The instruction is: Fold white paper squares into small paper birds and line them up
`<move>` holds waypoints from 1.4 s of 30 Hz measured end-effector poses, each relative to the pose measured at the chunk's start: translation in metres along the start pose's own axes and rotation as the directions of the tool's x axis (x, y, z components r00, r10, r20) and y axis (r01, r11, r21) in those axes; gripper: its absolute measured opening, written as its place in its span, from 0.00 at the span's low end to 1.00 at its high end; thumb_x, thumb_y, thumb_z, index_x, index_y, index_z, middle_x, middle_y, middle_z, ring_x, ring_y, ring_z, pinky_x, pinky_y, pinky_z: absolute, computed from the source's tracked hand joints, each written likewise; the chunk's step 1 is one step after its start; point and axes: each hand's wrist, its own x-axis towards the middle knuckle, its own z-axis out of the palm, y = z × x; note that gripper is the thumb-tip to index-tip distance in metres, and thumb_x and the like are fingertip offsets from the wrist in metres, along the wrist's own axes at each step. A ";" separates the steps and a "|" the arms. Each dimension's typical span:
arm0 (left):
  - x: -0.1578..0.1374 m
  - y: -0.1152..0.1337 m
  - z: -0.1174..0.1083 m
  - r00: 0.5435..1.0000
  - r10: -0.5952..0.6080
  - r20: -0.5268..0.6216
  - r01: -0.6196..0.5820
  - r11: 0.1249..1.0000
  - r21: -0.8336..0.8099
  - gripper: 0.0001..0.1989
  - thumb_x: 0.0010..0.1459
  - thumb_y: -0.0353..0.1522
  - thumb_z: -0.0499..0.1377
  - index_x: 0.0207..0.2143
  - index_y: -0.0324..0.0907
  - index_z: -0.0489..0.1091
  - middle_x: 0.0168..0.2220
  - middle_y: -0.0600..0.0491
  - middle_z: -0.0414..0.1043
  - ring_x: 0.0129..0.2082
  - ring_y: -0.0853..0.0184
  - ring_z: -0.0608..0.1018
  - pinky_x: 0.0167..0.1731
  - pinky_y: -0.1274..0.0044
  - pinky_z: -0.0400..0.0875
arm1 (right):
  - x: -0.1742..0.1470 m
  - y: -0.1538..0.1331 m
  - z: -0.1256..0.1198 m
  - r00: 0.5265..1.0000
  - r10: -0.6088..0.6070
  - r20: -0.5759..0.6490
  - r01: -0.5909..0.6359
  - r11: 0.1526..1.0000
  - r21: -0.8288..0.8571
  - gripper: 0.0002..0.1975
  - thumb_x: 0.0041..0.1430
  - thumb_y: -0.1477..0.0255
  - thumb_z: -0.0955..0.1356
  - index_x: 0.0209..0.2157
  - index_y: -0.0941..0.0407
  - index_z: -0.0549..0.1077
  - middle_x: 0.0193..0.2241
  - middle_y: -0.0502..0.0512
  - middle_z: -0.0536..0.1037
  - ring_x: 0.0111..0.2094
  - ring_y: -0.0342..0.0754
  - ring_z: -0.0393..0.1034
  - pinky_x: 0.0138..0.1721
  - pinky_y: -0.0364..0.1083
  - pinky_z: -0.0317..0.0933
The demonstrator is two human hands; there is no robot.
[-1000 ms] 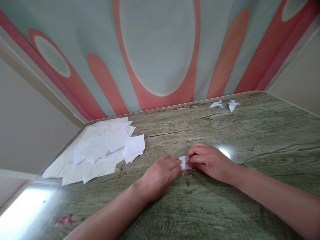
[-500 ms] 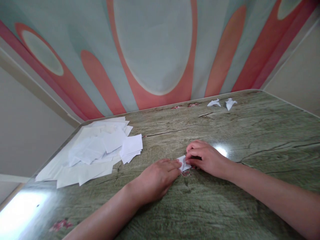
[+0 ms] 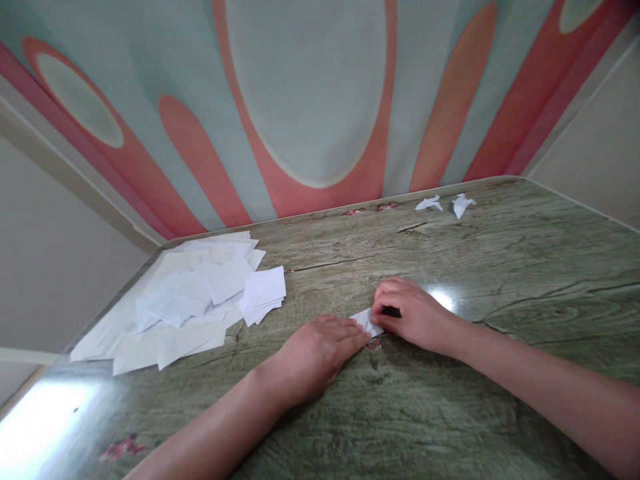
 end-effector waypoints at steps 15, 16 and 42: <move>0.004 0.003 0.001 0.999 -0.031 -0.010 0.031 0.999 -0.006 0.14 0.63 0.27 0.49 0.49 0.38 0.68 0.47 0.46 0.72 0.48 0.63 0.73 0.52 0.69 0.67 | 0.002 -0.010 0.000 0.998 0.056 0.014 -0.054 0.992 -0.117 0.08 0.58 0.69 0.68 0.26 0.54 0.75 0.27 0.52 0.74 0.36 0.48 0.65 0.38 0.48 0.54; 0.004 0.004 0.000 0.999 -0.032 -0.010 0.032 0.999 -0.006 0.14 0.64 0.27 0.49 0.49 0.38 0.68 0.46 0.46 0.72 0.48 0.63 0.73 0.52 0.69 0.67 | 0.001 -0.010 0.000 0.998 0.060 0.012 -0.058 0.990 -0.125 0.08 0.58 0.69 0.68 0.26 0.54 0.75 0.27 0.52 0.74 0.36 0.49 0.65 0.38 0.48 0.54; 0.003 0.001 -0.001 0.998 0.058 -0.007 -0.058 0.998 0.018 0.19 0.65 0.28 0.46 0.57 0.41 0.61 0.59 0.48 0.63 0.56 0.63 0.68 0.56 0.68 0.64 | -0.002 -0.014 0.003 0.999 0.047 0.015 -0.043 0.978 -0.206 0.07 0.58 0.73 0.67 0.27 0.55 0.74 0.28 0.53 0.73 0.35 0.49 0.64 0.35 0.48 0.52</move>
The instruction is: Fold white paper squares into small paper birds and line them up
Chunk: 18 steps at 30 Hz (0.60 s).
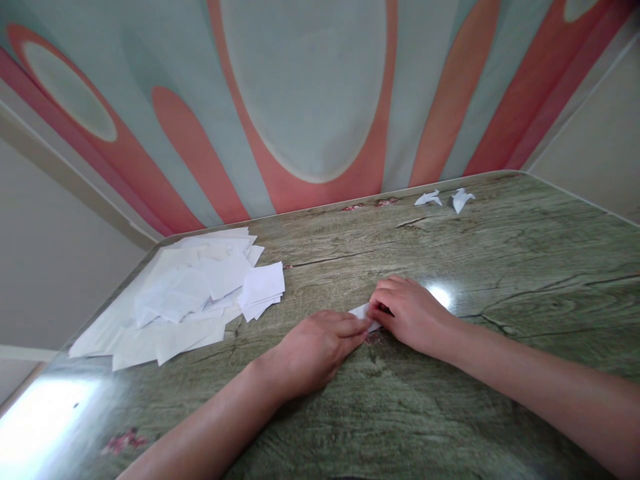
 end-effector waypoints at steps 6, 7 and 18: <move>-0.003 0.002 -0.001 0.999 -0.010 0.050 0.008 0.999 0.045 0.21 0.64 0.28 0.48 0.59 0.38 0.59 0.59 0.47 0.64 0.57 0.61 0.68 0.56 0.67 0.64 | 0.001 0.001 0.002 0.999 0.023 -0.035 -0.021 0.999 0.039 0.06 0.56 0.71 0.69 0.26 0.54 0.70 0.27 0.51 0.73 0.34 0.48 0.64 0.35 0.47 0.52; -0.003 0.003 -0.002 0.998 -0.017 0.059 0.015 0.999 0.048 0.21 0.64 0.28 0.48 0.59 0.38 0.59 0.59 0.47 0.64 0.58 0.61 0.67 0.56 0.67 0.64 | 0.002 0.002 0.002 0.999 0.031 -0.043 -0.029 0.998 0.051 0.06 0.55 0.71 0.69 0.26 0.54 0.69 0.27 0.50 0.73 0.33 0.48 0.64 0.35 0.47 0.52; -0.004 0.016 -0.011 0.989 -0.077 0.125 0.068 0.995 0.074 0.22 0.63 0.29 0.50 0.60 0.40 0.57 0.59 0.46 0.63 0.60 0.61 0.65 0.58 0.67 0.61 | -0.002 0.004 0.008 0.996 0.037 -0.087 -0.029 0.995 0.094 0.06 0.56 0.66 0.69 0.31 0.53 0.70 0.30 0.49 0.73 0.36 0.48 0.64 0.37 0.47 0.50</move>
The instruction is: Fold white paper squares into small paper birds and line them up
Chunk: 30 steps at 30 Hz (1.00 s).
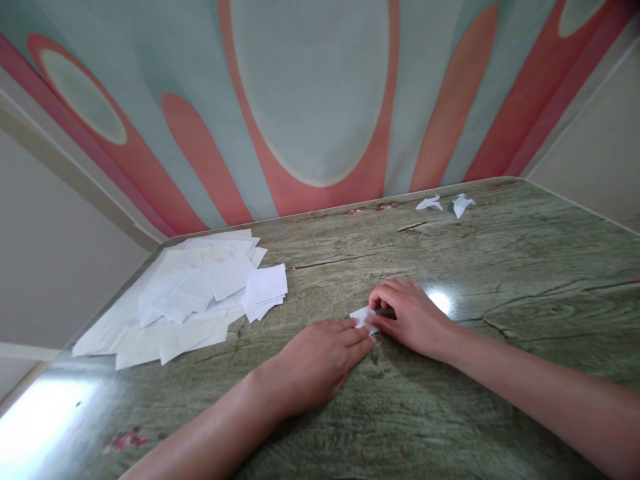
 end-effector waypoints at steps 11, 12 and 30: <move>-0.001 0.005 -0.003 0.999 -0.028 0.029 0.028 1.000 -0.005 0.21 0.63 0.28 0.49 0.58 0.41 0.60 0.59 0.46 0.63 0.58 0.60 0.67 0.56 0.66 0.64 | 0.006 0.006 -0.002 0.998 0.053 0.018 -0.054 0.998 0.037 0.05 0.52 0.70 0.71 0.30 0.53 0.71 0.29 0.49 0.73 0.34 0.47 0.65 0.38 0.47 0.52; -0.001 0.005 -0.003 0.999 -0.026 0.033 0.026 1.000 -0.007 0.21 0.63 0.28 0.49 0.58 0.41 0.60 0.59 0.46 0.64 0.58 0.60 0.67 0.56 0.66 0.63 | 0.007 0.007 -0.002 0.998 0.055 0.020 -0.055 0.998 0.041 0.05 0.52 0.70 0.71 0.30 0.53 0.71 0.29 0.49 0.73 0.34 0.47 0.65 0.38 0.47 0.52; 0.001 0.003 0.008 0.989 -0.010 -0.149 0.004 0.999 -0.037 0.15 0.62 0.28 0.50 0.50 0.41 0.67 0.45 0.47 0.75 0.46 0.62 0.76 0.50 0.68 0.69 | 0.000 0.005 -0.003 0.999 0.045 0.004 -0.046 0.997 0.065 0.04 0.57 0.68 0.68 0.32 0.53 0.74 0.33 0.51 0.75 0.38 0.49 0.65 0.40 0.49 0.54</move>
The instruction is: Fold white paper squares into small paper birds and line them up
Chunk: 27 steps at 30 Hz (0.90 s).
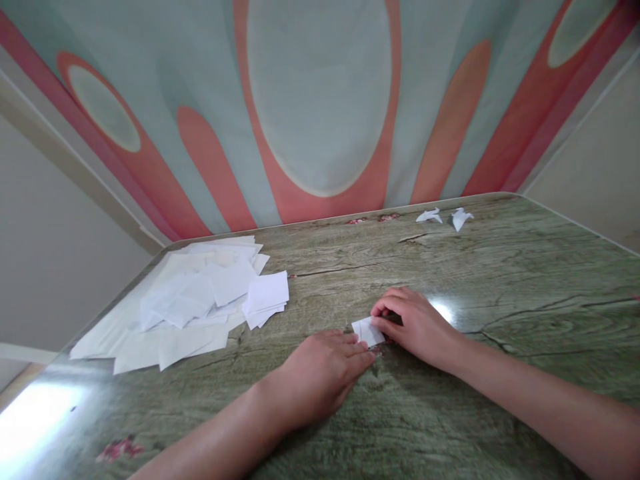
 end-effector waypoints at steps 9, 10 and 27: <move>0.014 -0.009 0.032 0.906 -0.271 -0.326 0.200 0.951 -0.234 0.04 0.61 0.29 0.54 0.35 0.41 0.68 0.32 0.53 0.71 0.33 0.68 0.73 0.35 0.76 0.69 | -0.006 -0.023 0.000 0.997 0.065 0.051 -0.077 0.961 0.265 0.05 0.53 0.75 0.70 0.30 0.54 0.69 0.28 0.46 0.75 0.32 0.44 0.67 0.35 0.45 0.57; 0.015 -0.008 0.032 0.873 -0.345 -0.346 0.250 0.924 -0.289 0.03 0.59 0.29 0.56 0.37 0.40 0.67 0.33 0.53 0.71 0.33 0.68 0.73 0.34 0.76 0.68 | -0.007 -0.026 -0.001 0.997 0.052 0.061 -0.068 0.945 0.319 0.05 0.54 0.76 0.69 0.31 0.54 0.69 0.28 0.46 0.75 0.31 0.44 0.68 0.34 0.44 0.58; 0.028 -0.006 0.026 0.787 -0.612 0.073 0.185 0.122 -0.975 0.11 0.62 0.39 0.52 0.37 0.39 0.61 0.27 0.53 0.73 0.26 0.69 0.76 0.26 0.80 0.64 | -0.011 -0.036 -0.001 0.990 0.141 0.025 -0.138 0.892 0.431 0.05 0.58 0.67 0.68 0.34 0.53 0.72 0.25 0.46 0.75 0.27 0.43 0.69 0.30 0.42 0.59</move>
